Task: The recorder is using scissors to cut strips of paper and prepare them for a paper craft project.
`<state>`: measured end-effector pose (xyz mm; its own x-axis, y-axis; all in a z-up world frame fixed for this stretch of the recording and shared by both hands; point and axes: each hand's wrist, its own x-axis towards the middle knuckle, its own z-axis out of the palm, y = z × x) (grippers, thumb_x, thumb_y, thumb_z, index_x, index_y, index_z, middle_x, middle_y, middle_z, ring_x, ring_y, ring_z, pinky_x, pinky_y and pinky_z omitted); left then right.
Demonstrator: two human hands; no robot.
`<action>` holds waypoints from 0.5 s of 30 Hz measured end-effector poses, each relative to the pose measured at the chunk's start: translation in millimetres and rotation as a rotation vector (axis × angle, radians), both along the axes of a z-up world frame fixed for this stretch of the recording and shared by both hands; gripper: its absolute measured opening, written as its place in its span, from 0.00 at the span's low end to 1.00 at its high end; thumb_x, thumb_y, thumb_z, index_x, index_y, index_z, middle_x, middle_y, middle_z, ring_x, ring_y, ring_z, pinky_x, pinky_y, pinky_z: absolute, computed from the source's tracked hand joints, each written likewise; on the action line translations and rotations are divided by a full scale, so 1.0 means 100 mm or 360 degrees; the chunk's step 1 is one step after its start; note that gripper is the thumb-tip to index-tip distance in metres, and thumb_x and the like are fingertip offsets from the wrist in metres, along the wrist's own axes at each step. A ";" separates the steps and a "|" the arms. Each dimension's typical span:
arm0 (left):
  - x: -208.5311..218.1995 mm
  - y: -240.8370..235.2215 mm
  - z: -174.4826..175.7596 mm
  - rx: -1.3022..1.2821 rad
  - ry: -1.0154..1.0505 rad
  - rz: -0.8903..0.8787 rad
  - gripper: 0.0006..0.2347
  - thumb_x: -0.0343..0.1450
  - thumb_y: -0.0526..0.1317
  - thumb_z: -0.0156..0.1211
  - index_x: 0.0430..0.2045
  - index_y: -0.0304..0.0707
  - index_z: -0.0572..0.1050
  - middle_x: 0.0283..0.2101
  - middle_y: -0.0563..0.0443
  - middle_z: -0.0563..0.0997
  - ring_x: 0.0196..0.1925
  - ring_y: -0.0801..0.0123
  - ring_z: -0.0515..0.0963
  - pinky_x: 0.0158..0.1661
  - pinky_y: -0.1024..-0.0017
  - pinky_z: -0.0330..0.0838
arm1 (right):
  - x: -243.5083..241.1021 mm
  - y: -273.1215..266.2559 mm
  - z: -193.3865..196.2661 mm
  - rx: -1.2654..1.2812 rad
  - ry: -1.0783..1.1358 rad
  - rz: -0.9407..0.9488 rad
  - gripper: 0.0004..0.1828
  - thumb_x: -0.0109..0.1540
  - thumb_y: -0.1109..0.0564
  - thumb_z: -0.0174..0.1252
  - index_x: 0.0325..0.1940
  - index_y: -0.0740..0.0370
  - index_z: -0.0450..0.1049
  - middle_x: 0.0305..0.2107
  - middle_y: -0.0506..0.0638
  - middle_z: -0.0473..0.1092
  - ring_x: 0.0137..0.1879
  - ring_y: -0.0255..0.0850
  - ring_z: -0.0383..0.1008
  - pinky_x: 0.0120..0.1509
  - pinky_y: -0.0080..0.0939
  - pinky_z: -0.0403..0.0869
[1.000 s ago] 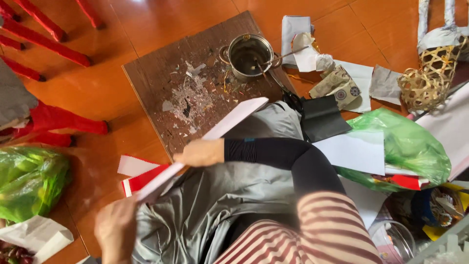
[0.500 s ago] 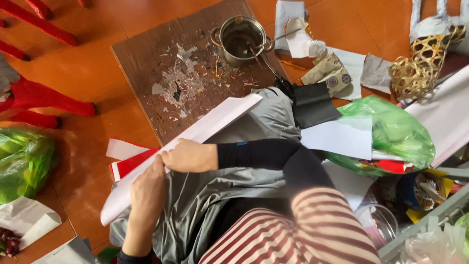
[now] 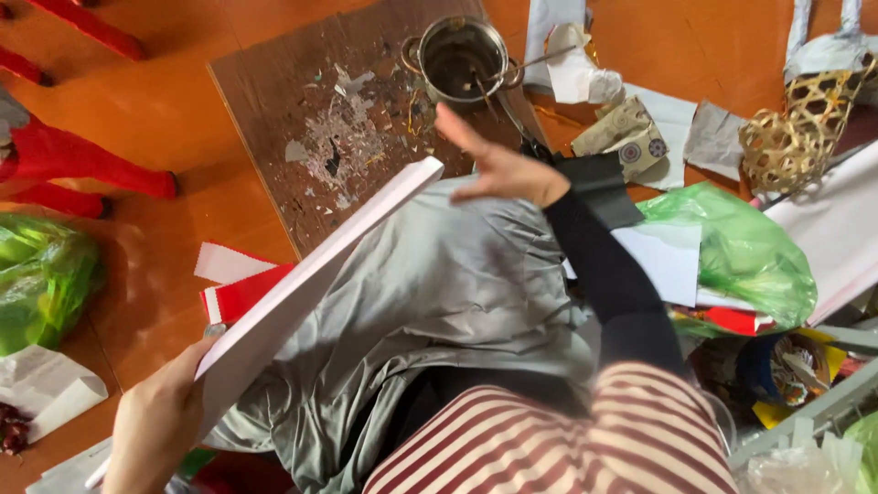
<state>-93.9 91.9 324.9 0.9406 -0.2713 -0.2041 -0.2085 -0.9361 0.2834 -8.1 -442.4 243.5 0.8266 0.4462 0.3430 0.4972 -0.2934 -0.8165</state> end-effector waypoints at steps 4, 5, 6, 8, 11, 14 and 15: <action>-0.02 0.04 0.16 -0.0204 0.0069 -0.0077 0.17 0.67 0.33 0.55 0.51 0.47 0.77 0.36 0.39 0.83 0.39 0.47 0.83 0.39 0.58 0.76 | 0.00 0.37 -0.05 0.0148 0.0506 -0.0088 0.59 0.55 0.50 0.75 0.77 0.56 0.41 0.74 0.55 0.52 0.80 0.46 0.53 0.78 0.48 0.57; 0.01 0.02 0.23 -0.0259 0.0115 -0.0026 0.17 0.68 0.33 0.54 0.51 0.47 0.78 0.36 0.40 0.83 0.38 0.50 0.84 0.38 0.61 0.77 | 0.09 0.33 -0.24 0.0153 0.0353 -0.0042 0.34 0.59 0.55 0.71 0.64 0.55 0.60 0.74 0.55 0.57 0.80 0.46 0.57 0.80 0.47 0.60; 0.03 0.00 0.30 -0.0314 0.0160 0.0025 0.17 0.68 0.32 0.54 0.51 0.47 0.78 0.36 0.42 0.84 0.38 0.54 0.86 0.38 0.63 0.77 | 0.18 0.30 -0.43 0.0159 0.0200 0.0004 0.12 0.63 0.60 0.66 0.52 0.56 0.80 0.74 0.56 0.63 0.81 0.45 0.62 0.81 0.45 0.64; 0.09 0.04 0.35 -0.0288 0.0261 0.0146 0.16 0.69 0.33 0.56 0.51 0.47 0.78 0.34 0.42 0.84 0.35 0.57 0.85 0.38 0.65 0.78 | 0.17 0.38 -0.21 0.0169 0.0518 0.0049 0.16 0.64 0.59 0.65 0.56 0.57 0.79 0.67 0.54 0.69 0.73 0.42 0.68 0.76 0.42 0.68; 0.16 0.22 0.25 -0.0341 0.0347 0.0202 0.14 0.69 0.34 0.58 0.49 0.45 0.79 0.34 0.43 0.85 0.34 0.63 0.86 0.37 0.67 0.77 | 0.13 0.53 -0.05 0.0309 0.0865 0.0206 0.19 0.64 0.59 0.62 0.60 0.61 0.77 0.59 0.51 0.75 0.63 0.35 0.74 0.69 0.37 0.71; 0.34 0.45 0.05 -0.0467 0.0353 0.0225 0.13 0.71 0.34 0.58 0.49 0.42 0.80 0.35 0.43 0.86 0.34 0.68 0.86 0.38 0.69 0.77 | 0.18 0.53 -0.48 0.0421 0.0927 0.0208 0.13 0.66 0.60 0.63 0.54 0.66 0.78 0.48 0.47 0.76 0.53 0.30 0.72 0.58 0.35 0.72; 0.39 0.54 -0.02 -0.0512 0.0393 0.0308 0.12 0.73 0.34 0.58 0.50 0.42 0.80 0.35 0.44 0.86 0.33 0.69 0.85 0.39 0.70 0.77 | 0.20 0.52 -0.72 0.0396 0.0976 0.0096 0.09 0.68 0.61 0.64 0.49 0.68 0.80 0.39 0.44 0.78 0.45 0.29 0.73 0.50 0.35 0.75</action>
